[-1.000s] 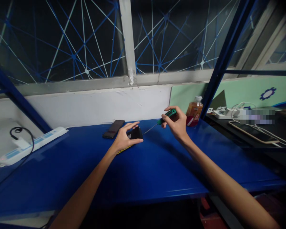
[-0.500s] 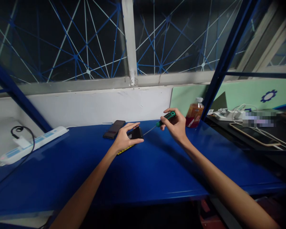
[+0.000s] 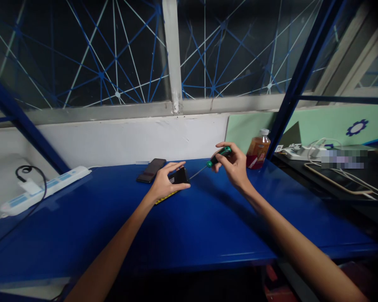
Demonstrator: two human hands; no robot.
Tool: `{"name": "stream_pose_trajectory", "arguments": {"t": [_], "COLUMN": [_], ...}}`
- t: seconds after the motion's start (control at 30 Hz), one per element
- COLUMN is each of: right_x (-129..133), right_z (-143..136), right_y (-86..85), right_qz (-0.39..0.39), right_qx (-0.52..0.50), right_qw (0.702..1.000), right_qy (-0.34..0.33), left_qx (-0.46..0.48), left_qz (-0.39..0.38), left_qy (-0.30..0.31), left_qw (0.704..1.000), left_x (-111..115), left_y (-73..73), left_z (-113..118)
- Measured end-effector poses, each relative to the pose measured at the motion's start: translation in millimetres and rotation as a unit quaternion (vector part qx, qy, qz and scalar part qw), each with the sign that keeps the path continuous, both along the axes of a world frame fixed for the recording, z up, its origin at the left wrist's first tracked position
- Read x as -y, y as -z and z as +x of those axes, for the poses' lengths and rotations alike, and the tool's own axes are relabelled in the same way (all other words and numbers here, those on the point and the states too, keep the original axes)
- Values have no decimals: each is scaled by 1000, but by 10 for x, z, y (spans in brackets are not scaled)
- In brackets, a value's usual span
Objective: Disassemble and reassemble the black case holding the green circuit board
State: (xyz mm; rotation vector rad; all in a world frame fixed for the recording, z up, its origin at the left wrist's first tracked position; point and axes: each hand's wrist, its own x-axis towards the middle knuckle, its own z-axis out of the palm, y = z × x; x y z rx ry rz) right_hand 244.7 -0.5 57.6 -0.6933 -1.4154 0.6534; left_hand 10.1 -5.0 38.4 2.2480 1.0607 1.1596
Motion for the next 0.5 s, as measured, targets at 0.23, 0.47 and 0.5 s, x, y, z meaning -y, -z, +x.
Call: {"name": "stream_pose_trajectory", "arguments": {"t": [0.23,0.47,0.5], "right_x": [25,5,2], "right_z": [-25,-11,-9], "right_y": [28,77,78], "right_qz": [2,25,26], "right_qx": [44,-1,-4], "right_qw": [993,999,1000], "right_qy": [110,21,16], "left_qx": [-4,-5,-4], "left_qz": [1,9,9], "left_qy": [-3,-5,-4], "left_qw": [1000,1000,1000], "left_x": [-11,-19,-19], "left_y": [2,6,6], "left_z": [-12,-21,-21]}}
